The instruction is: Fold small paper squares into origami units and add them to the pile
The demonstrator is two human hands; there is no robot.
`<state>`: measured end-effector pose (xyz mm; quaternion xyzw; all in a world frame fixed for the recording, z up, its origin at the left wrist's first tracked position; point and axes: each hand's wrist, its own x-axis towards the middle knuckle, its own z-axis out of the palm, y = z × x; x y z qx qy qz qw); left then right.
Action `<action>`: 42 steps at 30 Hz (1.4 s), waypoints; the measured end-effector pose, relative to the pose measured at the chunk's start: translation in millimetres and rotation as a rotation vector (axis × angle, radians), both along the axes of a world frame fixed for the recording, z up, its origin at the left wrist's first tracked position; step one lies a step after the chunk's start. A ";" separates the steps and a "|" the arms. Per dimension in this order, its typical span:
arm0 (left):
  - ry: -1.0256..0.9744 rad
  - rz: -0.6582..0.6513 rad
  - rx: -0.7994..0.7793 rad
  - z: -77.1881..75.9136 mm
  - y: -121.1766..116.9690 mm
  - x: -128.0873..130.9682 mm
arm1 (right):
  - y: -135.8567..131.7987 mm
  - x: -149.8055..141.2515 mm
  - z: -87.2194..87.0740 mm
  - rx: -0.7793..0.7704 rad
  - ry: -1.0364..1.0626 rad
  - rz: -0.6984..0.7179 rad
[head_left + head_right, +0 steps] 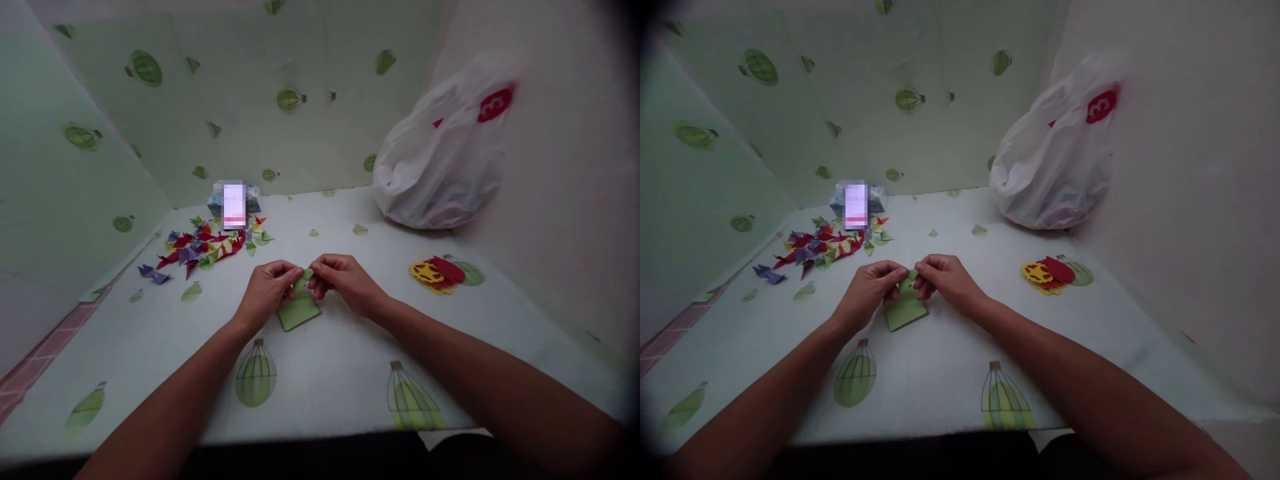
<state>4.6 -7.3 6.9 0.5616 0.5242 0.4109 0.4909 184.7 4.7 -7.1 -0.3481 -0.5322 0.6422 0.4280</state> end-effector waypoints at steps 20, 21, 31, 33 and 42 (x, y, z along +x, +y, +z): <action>-0.066 0.012 -0.050 -0.2 -0.1 1.7 | 1.3 -0.6 -0.7 0.008 -0.042 -0.043; -0.032 0.012 -0.038 -0.2 0.1 1.2 | 0.9 -0.8 0.0 0.030 -0.055 -0.052; -0.029 0.016 0.023 -4.5 2.2 -1.8 | 2.9 1.3 -2.4 -0.176 0.083 0.048; -0.017 0.019 0.027 -4.6 2.1 -1.9 | 3.5 1.6 -3.4 -0.177 0.080 0.055; 0.029 0.017 0.021 -2.1 2.1 -1.3 | 3.7 -0.3 -1.0 0.015 -0.090 -0.014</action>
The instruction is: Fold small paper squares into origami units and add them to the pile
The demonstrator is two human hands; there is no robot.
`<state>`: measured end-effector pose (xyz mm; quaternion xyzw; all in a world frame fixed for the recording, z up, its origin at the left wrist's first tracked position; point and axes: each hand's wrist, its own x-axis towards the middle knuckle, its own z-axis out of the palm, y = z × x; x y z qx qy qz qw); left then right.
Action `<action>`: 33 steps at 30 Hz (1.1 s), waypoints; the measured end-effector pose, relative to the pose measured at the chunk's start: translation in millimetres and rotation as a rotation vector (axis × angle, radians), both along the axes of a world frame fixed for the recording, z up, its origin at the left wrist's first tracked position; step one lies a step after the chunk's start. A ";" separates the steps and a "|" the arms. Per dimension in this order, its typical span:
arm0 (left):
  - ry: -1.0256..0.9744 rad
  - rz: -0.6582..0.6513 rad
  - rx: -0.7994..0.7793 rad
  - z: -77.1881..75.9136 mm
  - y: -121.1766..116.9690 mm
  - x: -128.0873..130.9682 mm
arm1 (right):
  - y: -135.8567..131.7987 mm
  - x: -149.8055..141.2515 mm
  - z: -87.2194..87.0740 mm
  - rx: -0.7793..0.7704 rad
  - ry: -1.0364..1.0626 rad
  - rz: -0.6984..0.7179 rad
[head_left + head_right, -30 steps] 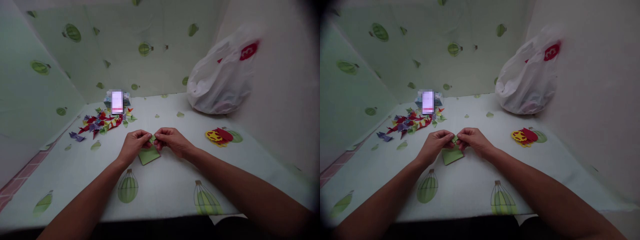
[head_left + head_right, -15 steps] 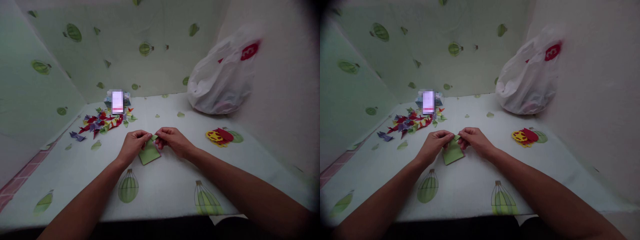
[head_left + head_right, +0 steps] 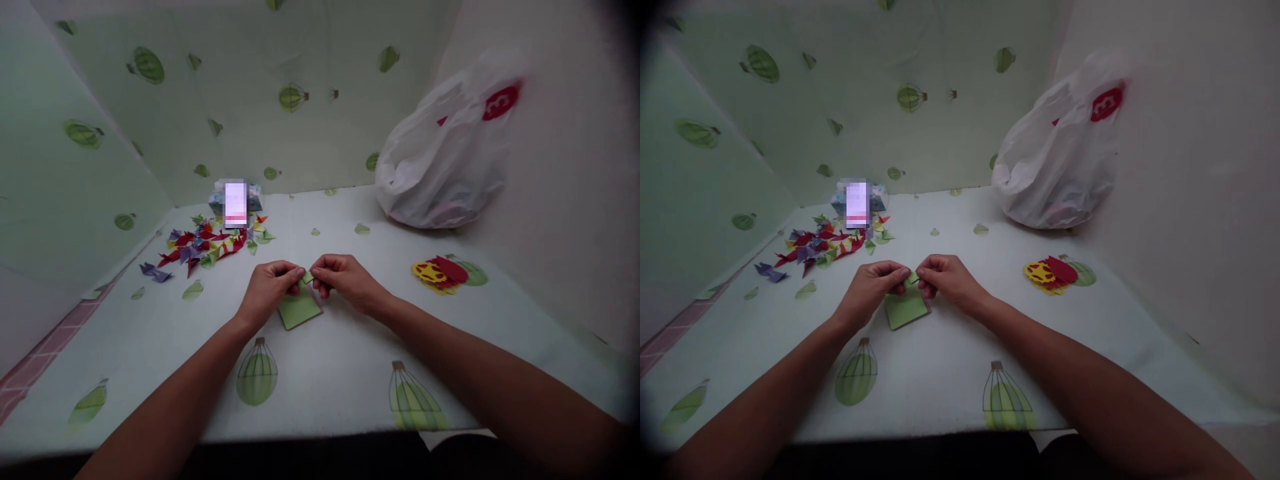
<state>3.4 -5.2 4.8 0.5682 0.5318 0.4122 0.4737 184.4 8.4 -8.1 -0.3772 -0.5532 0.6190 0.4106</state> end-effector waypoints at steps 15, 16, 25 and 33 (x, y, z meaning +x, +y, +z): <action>0.014 -0.021 0.010 0.6 0.7 -0.9 | -2.0 0.1 1.9 0.189 -0.155 -0.038; 0.025 -0.020 0.023 0.9 0.1 -0.7 | -2.0 -0.1 1.8 0.177 -0.151 -0.026; 0.015 -0.074 0.008 0.1 -0.2 -0.8 | 1.8 1.8 -1.6 0.121 -0.106 0.023; -0.148 -0.078 -0.089 1.2 3.5 -3.5 | 1.6 3.7 0.9 0.126 -0.083 0.029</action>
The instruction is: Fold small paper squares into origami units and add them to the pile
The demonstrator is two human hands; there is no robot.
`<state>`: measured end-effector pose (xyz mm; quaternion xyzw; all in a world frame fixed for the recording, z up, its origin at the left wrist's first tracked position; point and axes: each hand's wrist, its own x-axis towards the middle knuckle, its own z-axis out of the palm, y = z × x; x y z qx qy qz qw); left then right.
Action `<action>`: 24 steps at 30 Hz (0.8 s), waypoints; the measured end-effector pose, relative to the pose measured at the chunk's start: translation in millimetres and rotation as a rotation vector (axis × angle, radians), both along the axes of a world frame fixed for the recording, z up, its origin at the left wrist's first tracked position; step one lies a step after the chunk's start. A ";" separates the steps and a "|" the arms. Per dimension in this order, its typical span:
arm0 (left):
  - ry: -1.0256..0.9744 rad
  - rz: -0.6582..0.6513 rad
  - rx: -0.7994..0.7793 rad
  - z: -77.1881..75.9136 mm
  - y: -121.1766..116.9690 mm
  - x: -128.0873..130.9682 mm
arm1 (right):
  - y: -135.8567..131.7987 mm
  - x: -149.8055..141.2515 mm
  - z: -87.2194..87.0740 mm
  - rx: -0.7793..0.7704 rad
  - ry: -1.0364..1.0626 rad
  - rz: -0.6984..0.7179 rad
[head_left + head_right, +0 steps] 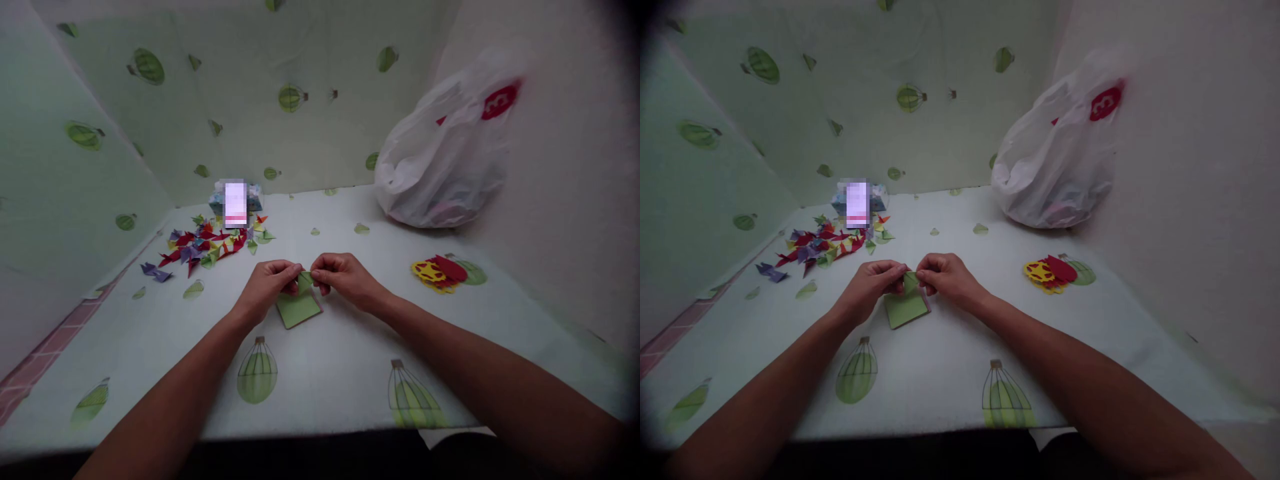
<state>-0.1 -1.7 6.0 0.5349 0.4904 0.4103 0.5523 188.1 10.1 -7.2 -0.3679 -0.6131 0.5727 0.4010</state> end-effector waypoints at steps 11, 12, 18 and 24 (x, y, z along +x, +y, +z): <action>0.169 -0.036 0.121 -1.0 1.2 -0.2 | -2.6 -2.7 0.1 -0.006 0.009 -0.035; 0.170 -0.030 0.136 -0.9 0.9 0.0 | -2.7 -3.1 -0.5 -0.013 0.025 -0.040; 0.178 0.041 0.187 -0.6 0.2 0.4 | -1.4 -3.2 -3.7 -0.078 0.093 -0.036; 0.178 0.032 0.185 0.6 -0.8 0.9 | -1.1 -3.6 -6.4 -0.103 0.126 -0.039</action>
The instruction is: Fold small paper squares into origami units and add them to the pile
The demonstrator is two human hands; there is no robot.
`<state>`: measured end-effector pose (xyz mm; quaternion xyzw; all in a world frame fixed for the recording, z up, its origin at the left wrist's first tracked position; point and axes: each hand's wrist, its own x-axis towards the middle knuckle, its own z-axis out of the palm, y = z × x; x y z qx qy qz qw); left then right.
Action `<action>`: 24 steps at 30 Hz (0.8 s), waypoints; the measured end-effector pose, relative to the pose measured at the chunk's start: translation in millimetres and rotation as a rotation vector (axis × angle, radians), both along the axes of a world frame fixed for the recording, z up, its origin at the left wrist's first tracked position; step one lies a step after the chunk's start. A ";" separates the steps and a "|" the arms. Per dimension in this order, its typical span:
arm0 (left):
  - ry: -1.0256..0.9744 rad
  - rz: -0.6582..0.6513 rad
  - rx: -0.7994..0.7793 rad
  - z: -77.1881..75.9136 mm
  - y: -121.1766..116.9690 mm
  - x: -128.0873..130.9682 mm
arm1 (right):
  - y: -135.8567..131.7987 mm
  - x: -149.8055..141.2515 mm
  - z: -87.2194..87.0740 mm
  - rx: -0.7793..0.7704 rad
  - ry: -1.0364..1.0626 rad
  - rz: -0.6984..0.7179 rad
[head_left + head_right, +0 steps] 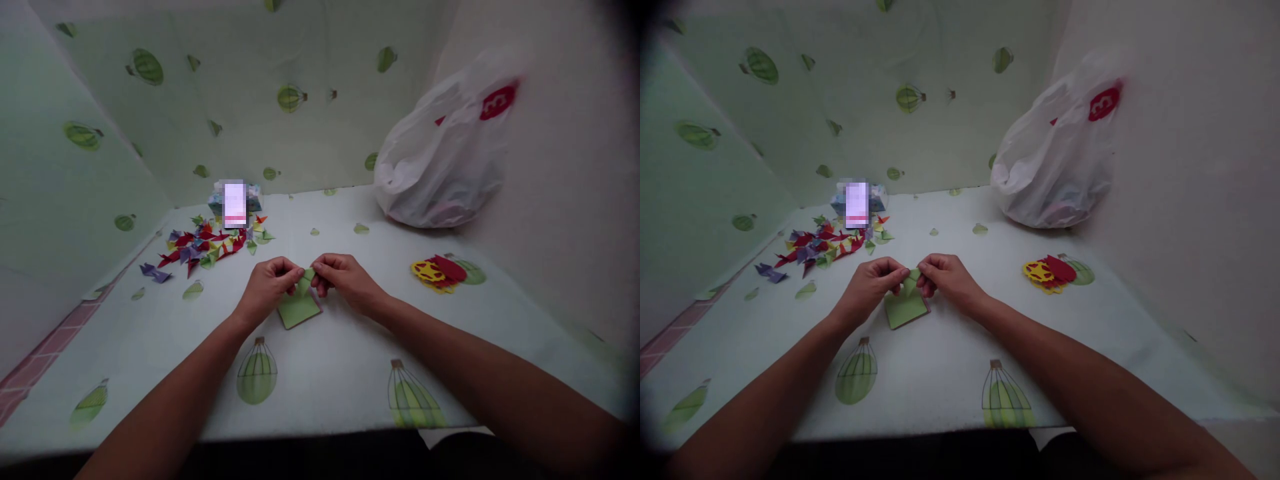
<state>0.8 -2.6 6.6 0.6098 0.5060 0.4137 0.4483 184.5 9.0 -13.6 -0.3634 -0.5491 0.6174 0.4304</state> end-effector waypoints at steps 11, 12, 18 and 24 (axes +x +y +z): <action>-0.027 -0.030 -0.051 0.8 -1.3 1.1 | -3.7 -0.6 2.3 0.022 0.004 -0.016; -0.024 -0.035 -0.056 1.1 -1.3 1.1 | -3.8 -0.8 2.4 0.021 0.011 -0.014; -0.047 0.022 -0.015 2.4 -1.9 1.5 | -4.5 -2.2 2.6 -0.057 0.070 -0.004; -0.051 0.044 0.006 1.8 -3.7 3.2 | -5.5 -3.8 -3.2 -0.029 0.012 0.062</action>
